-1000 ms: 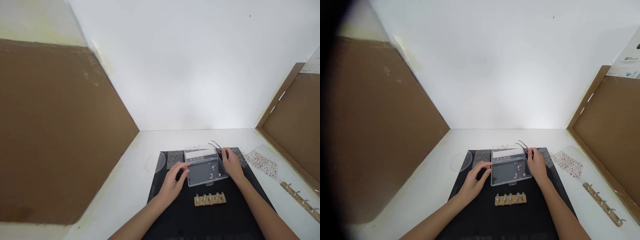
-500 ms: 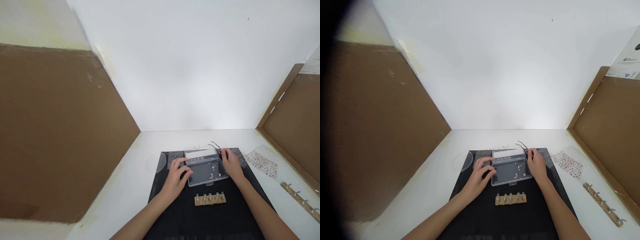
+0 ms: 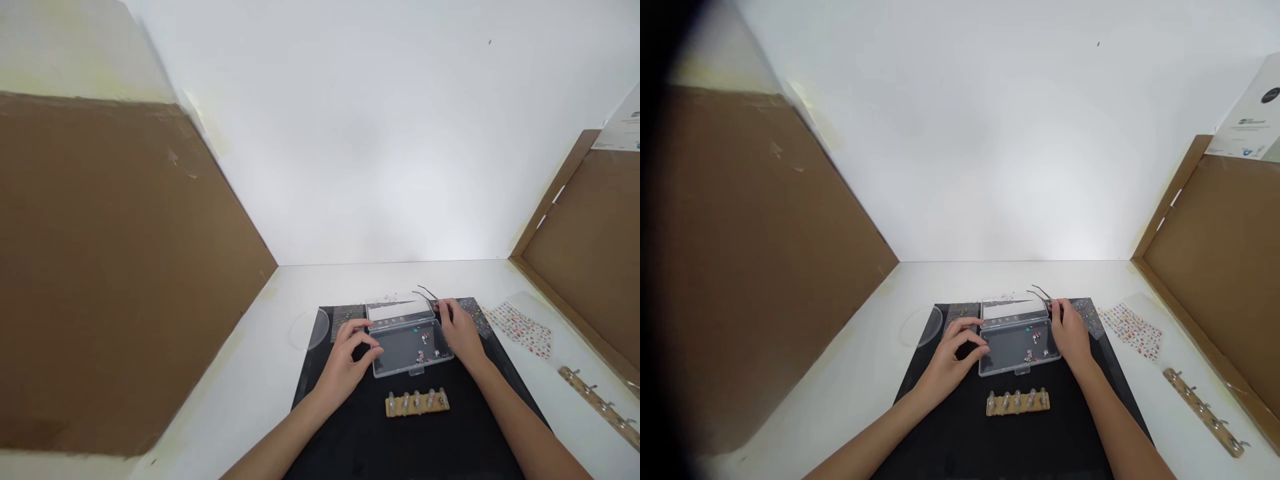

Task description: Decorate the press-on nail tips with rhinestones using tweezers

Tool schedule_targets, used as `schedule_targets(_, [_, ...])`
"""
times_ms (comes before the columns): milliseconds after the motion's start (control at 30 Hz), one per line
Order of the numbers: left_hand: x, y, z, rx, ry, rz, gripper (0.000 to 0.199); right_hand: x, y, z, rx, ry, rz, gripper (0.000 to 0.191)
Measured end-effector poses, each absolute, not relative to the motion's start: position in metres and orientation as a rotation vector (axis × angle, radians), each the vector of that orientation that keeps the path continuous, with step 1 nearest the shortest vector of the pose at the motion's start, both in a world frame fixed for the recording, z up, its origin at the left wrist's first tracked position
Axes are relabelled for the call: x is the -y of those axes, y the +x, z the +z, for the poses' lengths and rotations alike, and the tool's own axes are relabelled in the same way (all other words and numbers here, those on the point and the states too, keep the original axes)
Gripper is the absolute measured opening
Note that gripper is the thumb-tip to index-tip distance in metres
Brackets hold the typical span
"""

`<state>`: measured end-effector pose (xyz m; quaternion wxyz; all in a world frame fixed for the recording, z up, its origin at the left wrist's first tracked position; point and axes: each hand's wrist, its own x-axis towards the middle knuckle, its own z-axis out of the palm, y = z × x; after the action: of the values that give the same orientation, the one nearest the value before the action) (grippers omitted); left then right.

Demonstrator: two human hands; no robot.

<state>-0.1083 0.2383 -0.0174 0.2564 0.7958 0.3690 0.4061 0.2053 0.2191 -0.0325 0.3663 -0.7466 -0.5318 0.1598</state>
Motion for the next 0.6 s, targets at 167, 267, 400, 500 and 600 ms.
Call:
schedule_targets(167, [-0.235,-0.109,-0.02,-1.179,2.256,1.088,0.015,-0.219,0.205,-0.034,1.358,-1.892,0.433,0.036])
schedule_targets(267, [-0.234,-0.11,-0.025,-1.295,2.247,1.025,0.039,-0.22,0.204,-0.035,1.341,-1.879,0.454,0.036])
schedule_targets(400, [-0.236,-0.111,-0.029,-1.275,2.166,0.961,0.045,-0.219,0.202,-0.032,1.299,-1.846,0.492,0.036])
schedule_targets(500, [-0.237,-0.113,-0.028,-1.221,2.031,1.009,0.045,-0.218,0.201,-0.027,1.255,-1.797,0.5,0.035])
schedule_targets(600, [-0.238,-0.112,-0.025,-1.137,1.85,1.059,0.045,-0.217,0.2,-0.024,1.206,-1.745,0.491,0.034])
